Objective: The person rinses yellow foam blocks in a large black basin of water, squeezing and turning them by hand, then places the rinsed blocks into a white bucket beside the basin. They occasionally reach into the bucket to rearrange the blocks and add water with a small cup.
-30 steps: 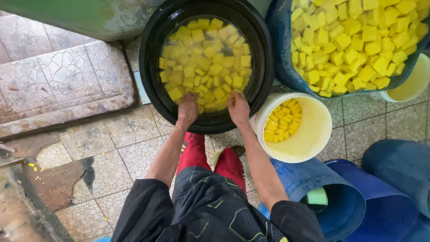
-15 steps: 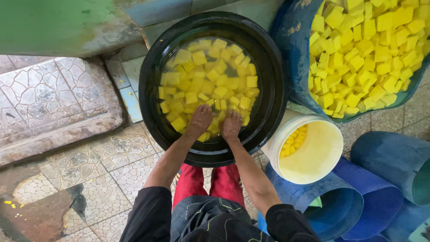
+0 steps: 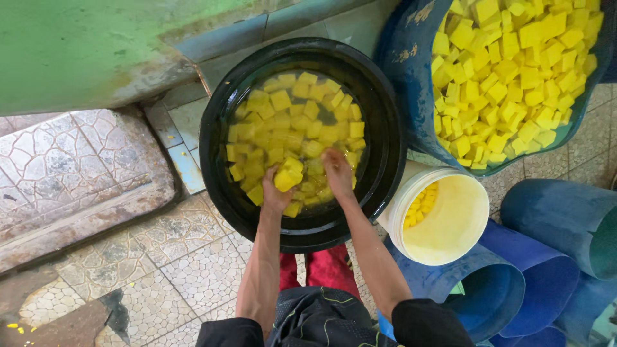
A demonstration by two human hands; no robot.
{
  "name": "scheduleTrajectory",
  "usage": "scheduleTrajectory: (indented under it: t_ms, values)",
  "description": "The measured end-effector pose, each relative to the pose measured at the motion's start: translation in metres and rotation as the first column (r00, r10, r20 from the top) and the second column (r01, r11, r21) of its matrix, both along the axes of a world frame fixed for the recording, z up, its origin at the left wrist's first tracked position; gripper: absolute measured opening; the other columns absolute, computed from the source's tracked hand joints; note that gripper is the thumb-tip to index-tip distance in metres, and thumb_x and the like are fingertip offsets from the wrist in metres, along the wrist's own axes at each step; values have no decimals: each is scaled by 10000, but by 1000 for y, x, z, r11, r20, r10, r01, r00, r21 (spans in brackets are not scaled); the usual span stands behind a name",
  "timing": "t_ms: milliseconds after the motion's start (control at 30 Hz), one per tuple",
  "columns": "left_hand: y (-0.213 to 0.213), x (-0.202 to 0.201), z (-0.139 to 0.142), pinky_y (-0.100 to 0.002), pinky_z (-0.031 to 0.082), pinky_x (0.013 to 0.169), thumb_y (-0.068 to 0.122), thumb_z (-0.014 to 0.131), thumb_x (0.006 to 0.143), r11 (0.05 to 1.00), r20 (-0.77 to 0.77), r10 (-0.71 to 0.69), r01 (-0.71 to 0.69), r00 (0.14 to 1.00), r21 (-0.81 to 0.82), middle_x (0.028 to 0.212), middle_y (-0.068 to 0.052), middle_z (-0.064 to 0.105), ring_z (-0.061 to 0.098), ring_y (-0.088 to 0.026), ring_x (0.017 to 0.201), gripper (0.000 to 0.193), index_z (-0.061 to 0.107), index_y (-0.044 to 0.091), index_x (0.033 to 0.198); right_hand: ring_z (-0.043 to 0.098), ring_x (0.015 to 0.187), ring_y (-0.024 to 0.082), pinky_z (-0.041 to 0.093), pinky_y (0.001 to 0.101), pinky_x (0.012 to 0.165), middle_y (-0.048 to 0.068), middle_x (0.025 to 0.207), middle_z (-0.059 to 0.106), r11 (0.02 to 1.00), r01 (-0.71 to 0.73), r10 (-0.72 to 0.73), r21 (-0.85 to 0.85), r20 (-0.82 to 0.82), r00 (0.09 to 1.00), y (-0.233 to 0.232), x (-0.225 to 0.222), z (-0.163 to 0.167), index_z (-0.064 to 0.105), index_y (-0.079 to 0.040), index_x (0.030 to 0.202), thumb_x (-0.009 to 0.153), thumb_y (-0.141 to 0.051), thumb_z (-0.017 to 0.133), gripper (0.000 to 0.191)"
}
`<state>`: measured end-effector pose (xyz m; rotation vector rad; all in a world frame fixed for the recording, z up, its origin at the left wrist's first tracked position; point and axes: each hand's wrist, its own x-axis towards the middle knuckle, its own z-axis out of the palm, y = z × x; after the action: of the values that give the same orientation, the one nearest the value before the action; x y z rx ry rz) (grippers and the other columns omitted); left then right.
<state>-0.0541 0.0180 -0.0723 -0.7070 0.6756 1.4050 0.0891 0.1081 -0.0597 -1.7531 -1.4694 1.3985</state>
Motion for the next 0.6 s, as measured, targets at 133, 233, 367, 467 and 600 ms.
scheduleTrajectory:
  t_ms: [133, 233, 367, 467, 600]
  values:
    - [12, -3, 4, -452, 494, 751, 351, 582, 1069, 978, 62, 78, -88, 995, 189, 1168, -118, 694, 653, -312, 1003, 316, 635, 98, 1251, 639, 992, 450, 509, 513, 871, 288, 1111, 666, 996, -85, 46, 16, 735, 676, 30, -13, -17, 580, 47, 1246, 933, -564, 737, 704]
    - [19, -6, 7, -417, 505, 938, 298, 594, 1088, 969, -56, 96, -80, 994, 236, 1260, -87, 682, 638, -269, 1143, 324, 612, 88, 1334, 652, 1083, 390, 518, 475, 920, 194, 1185, 687, 985, -116, 172, -126, 720, 672, 44, -23, -29, 646, -56, 1187, 839, -382, 737, 485]
    - [29, -14, 14, -464, 536, 881, 285, 583, 988, 985, -34, 111, -105, 993, 136, 1199, -94, 706, 671, -287, 1088, 344, 620, 69, 1253, 648, 1095, 388, 522, 412, 973, 236, 1175, 677, 981, -109, 34, 159, 416, 909, 52, -31, -40, 566, 22, 1251, 889, -195, 715, 448]
    - [41, -18, 20, -476, 540, 871, 229, 617, 961, 965, 0, 136, -132, 991, 227, 1177, -140, 713, 673, -317, 1058, 344, 629, 27, 1240, 637, 1090, 354, 516, 397, 956, 243, 1190, 656, 991, -50, 21, 126, 219, 975, 54, -34, -38, 526, 49, 1254, 861, -124, 763, 490]
    - [50, -19, 20, -450, 530, 925, 219, 635, 975, 997, -164, 19, -6, 986, 74, 1217, -48, 688, 659, -241, 1123, 310, 613, 143, 1275, 623, 1028, 294, 508, 387, 920, 206, 1149, 672, 991, -83, 44, 104, 334, 942, 57, -31, -29, 576, 27, 1287, 874, -102, 758, 469]
